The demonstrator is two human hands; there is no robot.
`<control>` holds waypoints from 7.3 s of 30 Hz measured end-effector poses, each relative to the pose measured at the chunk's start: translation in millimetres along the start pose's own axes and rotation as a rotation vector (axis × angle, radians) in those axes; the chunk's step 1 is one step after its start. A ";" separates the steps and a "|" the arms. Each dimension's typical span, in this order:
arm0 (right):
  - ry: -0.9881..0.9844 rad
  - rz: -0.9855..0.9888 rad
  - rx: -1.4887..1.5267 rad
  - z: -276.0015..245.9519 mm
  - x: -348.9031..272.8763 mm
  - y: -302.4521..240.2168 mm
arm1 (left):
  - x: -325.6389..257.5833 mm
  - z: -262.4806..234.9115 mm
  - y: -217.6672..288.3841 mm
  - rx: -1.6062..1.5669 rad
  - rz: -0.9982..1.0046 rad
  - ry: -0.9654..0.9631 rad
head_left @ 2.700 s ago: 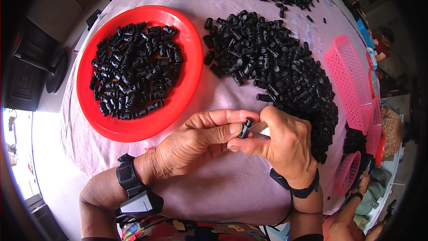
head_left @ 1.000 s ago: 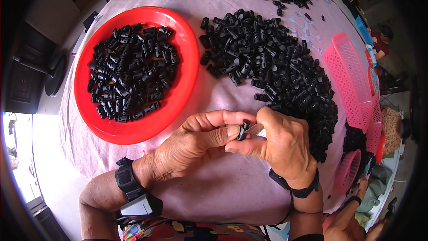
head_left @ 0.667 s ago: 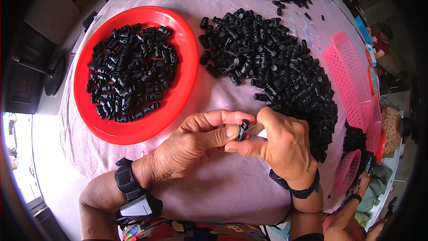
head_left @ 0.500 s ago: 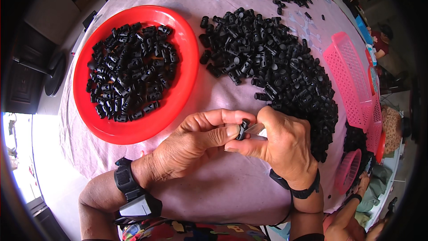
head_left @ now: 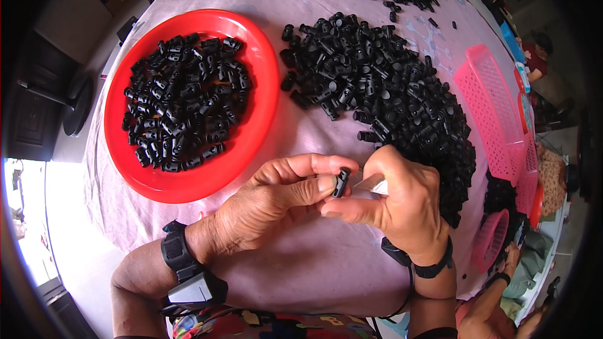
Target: Inspecting and removing excess material from small black plastic parts using tweezers.
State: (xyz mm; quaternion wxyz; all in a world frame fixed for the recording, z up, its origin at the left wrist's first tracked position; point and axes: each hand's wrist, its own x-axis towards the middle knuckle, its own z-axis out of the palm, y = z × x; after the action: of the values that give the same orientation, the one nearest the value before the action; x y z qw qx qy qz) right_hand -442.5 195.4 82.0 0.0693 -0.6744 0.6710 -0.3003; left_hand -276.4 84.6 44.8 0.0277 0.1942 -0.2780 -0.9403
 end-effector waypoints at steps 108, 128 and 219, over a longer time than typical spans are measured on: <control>-0.014 0.259 0.792 4.8 -2.9 3.3 | 0.3 -8.3 3.6 -0.052 -0.013 -0.087; -0.066 0.154 0.548 1.5 1.3 -7.1 | 1.1 -7.2 -2.0 -0.092 -0.053 -0.026; -0.068 0.110 0.554 -0.9 -2.3 7.6 | -1.1 -8.2 -0.4 0.136 0.109 -0.040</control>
State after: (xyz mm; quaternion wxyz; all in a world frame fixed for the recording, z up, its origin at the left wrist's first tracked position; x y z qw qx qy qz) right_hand -449.3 197.3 78.2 0.2896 -0.6021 0.5960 -0.4454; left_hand -272.2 80.9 38.6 0.0600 0.1613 -0.3521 -0.9200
